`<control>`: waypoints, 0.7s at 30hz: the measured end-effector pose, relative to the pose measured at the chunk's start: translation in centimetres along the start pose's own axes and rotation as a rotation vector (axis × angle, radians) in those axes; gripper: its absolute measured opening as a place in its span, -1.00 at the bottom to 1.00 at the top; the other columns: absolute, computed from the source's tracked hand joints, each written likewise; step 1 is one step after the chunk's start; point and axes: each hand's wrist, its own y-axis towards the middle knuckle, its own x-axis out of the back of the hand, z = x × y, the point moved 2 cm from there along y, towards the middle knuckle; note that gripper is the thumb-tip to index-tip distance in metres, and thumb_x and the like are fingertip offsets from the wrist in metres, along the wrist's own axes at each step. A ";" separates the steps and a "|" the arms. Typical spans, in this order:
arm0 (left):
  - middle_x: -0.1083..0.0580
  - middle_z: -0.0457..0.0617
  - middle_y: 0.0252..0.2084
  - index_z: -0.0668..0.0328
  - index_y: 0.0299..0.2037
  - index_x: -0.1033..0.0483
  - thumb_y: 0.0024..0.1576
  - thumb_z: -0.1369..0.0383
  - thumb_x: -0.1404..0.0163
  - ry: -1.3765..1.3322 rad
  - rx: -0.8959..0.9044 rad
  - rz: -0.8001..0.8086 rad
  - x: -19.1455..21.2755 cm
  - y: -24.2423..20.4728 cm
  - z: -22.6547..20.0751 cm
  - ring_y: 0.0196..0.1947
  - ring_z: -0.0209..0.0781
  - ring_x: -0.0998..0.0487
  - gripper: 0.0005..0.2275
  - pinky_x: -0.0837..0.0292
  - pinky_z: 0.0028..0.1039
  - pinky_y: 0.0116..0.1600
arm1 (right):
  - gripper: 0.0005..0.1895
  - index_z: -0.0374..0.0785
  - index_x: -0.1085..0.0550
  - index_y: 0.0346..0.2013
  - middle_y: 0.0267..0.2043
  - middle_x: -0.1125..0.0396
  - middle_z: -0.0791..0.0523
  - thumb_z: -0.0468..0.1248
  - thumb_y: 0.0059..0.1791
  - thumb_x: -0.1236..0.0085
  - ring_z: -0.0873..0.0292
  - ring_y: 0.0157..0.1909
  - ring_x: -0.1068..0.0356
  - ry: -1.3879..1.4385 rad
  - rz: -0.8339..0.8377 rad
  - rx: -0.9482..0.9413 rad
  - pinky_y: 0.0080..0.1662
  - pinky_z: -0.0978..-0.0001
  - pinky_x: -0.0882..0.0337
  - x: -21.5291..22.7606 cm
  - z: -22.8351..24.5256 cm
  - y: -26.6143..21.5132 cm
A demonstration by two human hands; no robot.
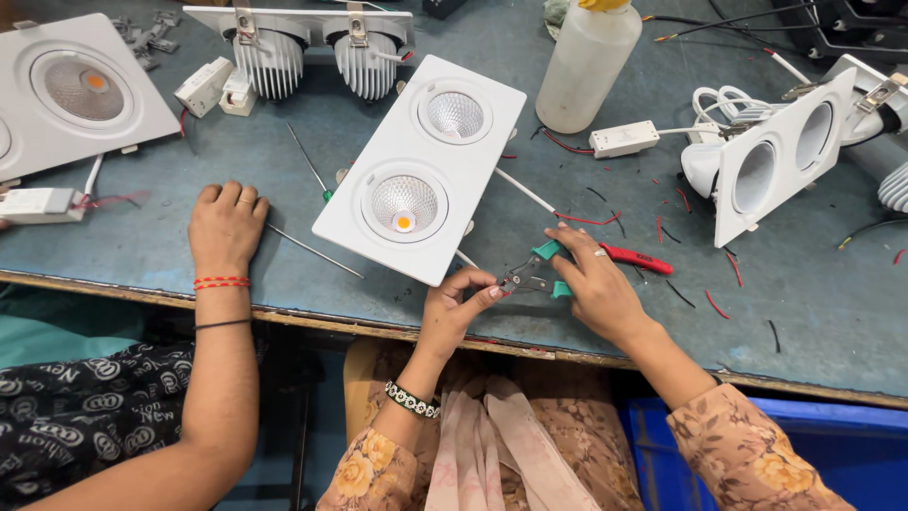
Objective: The person assembles LED light fixtures by stripping wire ends with pliers and connecting them to the fixture's internal components. They handle multiple white LED units, power drivers, and wires on a workbench, using pliers and screwdrivers to complete the wiring.
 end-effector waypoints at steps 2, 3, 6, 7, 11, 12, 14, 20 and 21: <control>-0.55 -0.16 -0.32 0.31 -0.21 -0.60 0.17 0.44 -0.17 -0.023 0.001 0.011 0.0 0.0 0.0 -0.30 -0.45 -0.47 -0.91 -0.39 -0.60 -0.13 | -0.60 -0.45 -0.48 -0.13 0.29 -0.24 -0.11 -0.62 -0.26 -0.04 -0.21 0.36 -0.24 0.000 0.005 0.000 0.38 -0.05 -0.25 0.0 0.1 0.1; -0.54 -0.16 -0.31 0.30 -0.21 -0.59 0.18 0.44 -0.16 -0.035 0.003 0.018 -0.1 -0.1 0.0 -0.30 -0.46 -0.46 -0.91 -0.39 -0.61 -0.13 | -0.59 -0.45 -0.48 -0.13 0.29 -0.24 -0.11 -0.62 -0.27 -0.04 -0.21 0.35 -0.24 0.000 0.008 -0.002 0.37 -0.05 -0.26 0.0 0.1 0.1; -0.53 -0.15 -0.30 0.31 -0.21 -0.60 0.19 0.44 -0.15 0.017 -0.049 0.033 0.0 -0.2 -0.3 -0.29 -0.44 -0.46 -0.92 -0.39 -0.60 -0.12 | -0.58 -0.46 -0.47 -0.12 0.32 -0.21 -0.13 -0.62 -0.27 -0.04 -0.20 0.39 -0.20 0.002 0.020 0.008 0.38 -0.07 -0.23 0.1 0.2 0.1; -0.53 -0.15 -0.30 0.31 -0.22 -0.60 0.19 0.44 -0.15 0.014 -0.040 0.030 0.0 -0.2 -0.3 -0.29 -0.44 -0.46 -0.92 -0.39 -0.60 -0.13 | -0.57 -0.47 -0.47 -0.13 0.33 -0.19 -0.14 -0.63 -0.30 -0.04 -0.21 0.40 -0.18 0.000 0.035 0.004 0.38 -0.08 -0.22 0.2 0.2 0.1; -0.52 -0.15 -0.29 0.31 -0.22 -0.59 0.18 0.44 -0.15 0.001 -0.013 0.023 0.1 -0.2 -0.4 -0.29 -0.44 -0.45 -0.91 -0.37 -0.60 -0.13 | -0.55 -0.48 -0.46 -0.13 0.39 -0.14 -0.16 -0.64 -0.31 -0.03 -0.21 0.45 -0.12 -0.002 0.057 0.004 0.39 -0.09 -0.19 0.2 0.3 0.2; -0.52 -0.15 -0.30 0.31 -0.22 -0.59 0.19 0.43 -0.15 -0.002 -0.010 0.022 0.1 -0.3 -0.4 -0.29 -0.44 -0.44 -0.91 -0.36 -0.60 -0.13 | -0.55 -0.48 -0.46 -0.12 0.40 -0.13 -0.16 -0.65 -0.30 -0.03 -0.21 0.46 -0.11 -0.002 0.052 0.009 0.40 -0.09 -0.18 0.2 0.4 0.2; -0.52 -0.15 -0.29 0.31 -0.22 -0.59 0.19 0.43 -0.15 -0.009 -0.023 0.038 0.0 -0.2 -0.4 -0.28 -0.44 -0.44 -0.91 -0.36 -0.60 -0.12 | -0.52 -0.48 -0.47 -0.12 0.38 -0.15 -0.16 -0.64 -0.33 -0.03 -0.21 0.45 -0.12 -0.008 0.061 0.004 0.39 -0.10 -0.18 0.1 0.4 0.2; -0.53 -0.15 -0.29 0.30 -0.22 -0.59 0.18 0.44 -0.15 -0.019 0.005 0.035 0.1 -0.2 -0.2 -0.27 -0.44 -0.45 -0.92 -0.37 -0.60 -0.11 | -0.53 -0.46 -0.48 -0.13 0.29 -0.23 -0.11 -0.64 -0.33 -0.06 -0.21 0.38 -0.21 0.012 0.048 -0.010 0.40 -0.07 -0.21 -0.1 0.1 -0.4; -0.53 -0.15 -0.29 0.30 -0.22 -0.58 0.18 0.44 -0.14 -0.026 0.011 0.033 0.1 -0.2 -0.2 -0.26 -0.44 -0.46 -0.92 -0.38 -0.60 -0.11 | -0.54 -0.46 -0.48 -0.14 0.27 -0.24 -0.11 -0.64 -0.33 -0.07 -0.21 0.37 -0.22 0.022 0.046 -0.011 0.40 -0.07 -0.21 -0.1 0.0 -0.5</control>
